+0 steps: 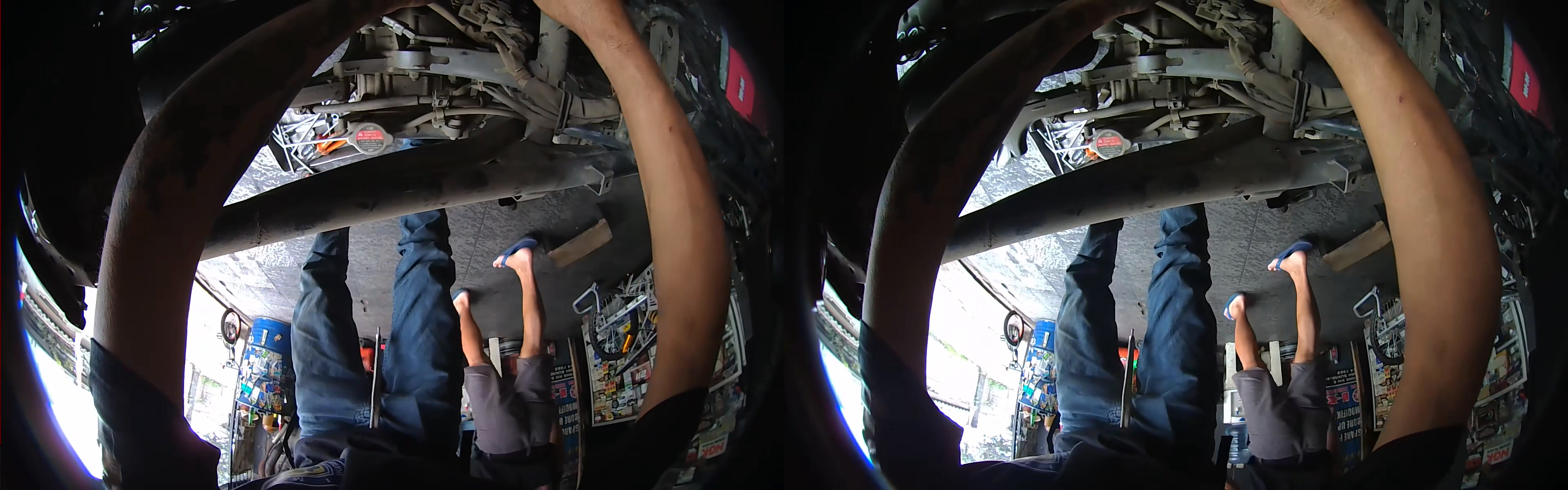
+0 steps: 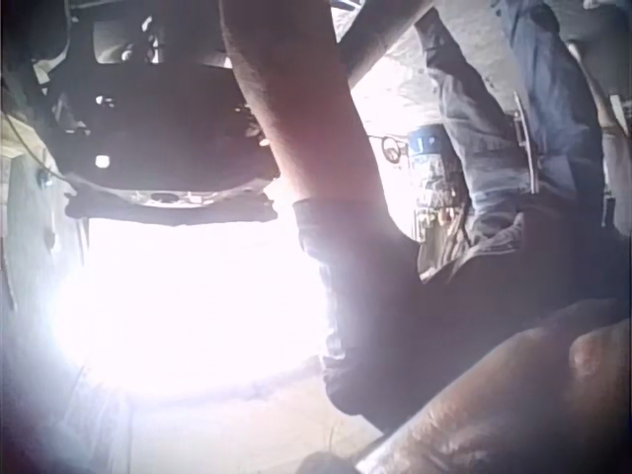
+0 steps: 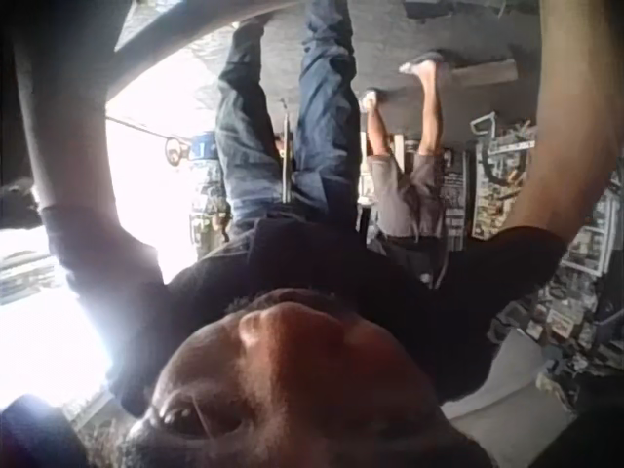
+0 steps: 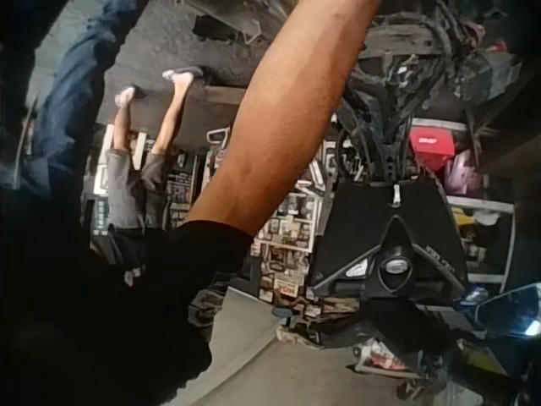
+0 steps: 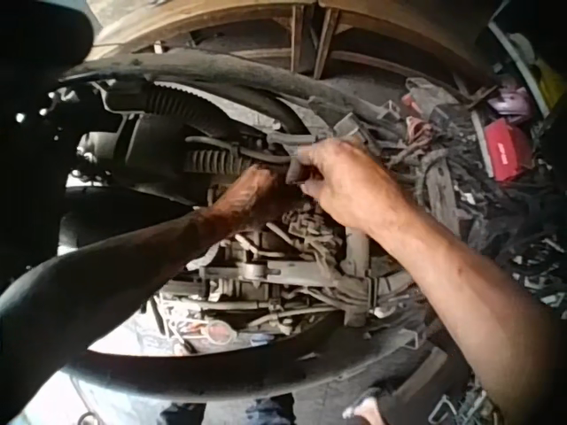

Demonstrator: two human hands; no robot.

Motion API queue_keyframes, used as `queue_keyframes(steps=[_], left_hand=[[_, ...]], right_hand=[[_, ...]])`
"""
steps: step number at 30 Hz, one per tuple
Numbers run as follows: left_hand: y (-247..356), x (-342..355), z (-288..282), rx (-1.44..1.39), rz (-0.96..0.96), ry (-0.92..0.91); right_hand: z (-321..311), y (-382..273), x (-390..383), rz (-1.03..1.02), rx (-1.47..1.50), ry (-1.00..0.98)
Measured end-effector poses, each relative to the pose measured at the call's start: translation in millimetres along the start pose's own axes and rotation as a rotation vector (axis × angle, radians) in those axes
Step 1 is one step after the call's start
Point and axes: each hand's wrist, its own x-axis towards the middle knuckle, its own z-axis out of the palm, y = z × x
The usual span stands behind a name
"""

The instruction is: The person works on motorcycle components using hand tools, moves a tool tray and motorcycle parts, and repositions the motorcycle by hand.

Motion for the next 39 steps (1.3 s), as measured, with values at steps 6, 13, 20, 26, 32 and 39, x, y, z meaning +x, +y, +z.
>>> queue_keyframes(steps=[6,13,20,26,32,39], left_hand=[[1.0,-6.9,1.2,-0.195,0.017,-0.011],[9.1,-2.2,-12.3,-0.209,-0.232,-0.179],[10.0,-5.7,-15.9,-0.179,-0.257,-0.194],[4.1,-2.1,-11.7,-0.157,-0.04,-0.188],[5.0,-4.4,-17.3,-0.12,-0.094,-0.222],[15.4,-2.1,-12.8,-0.308,-0.236,-0.136]], right_hand=[[-5.0,-6.3,-7.1,0.145,0.073,-0.043],[-12.9,-12.7,-4.3,0.781,0.14,-0.365],[-22.1,-19.5,7.7,0.594,0.046,-0.566],[-26.8,20.2,6.7,-0.34,-0.234,-0.332],[1.1,-13.2,-17.2,0.613,0.139,0.058],[34.2,-6.7,-2.3,0.754,-0.161,0.07]])
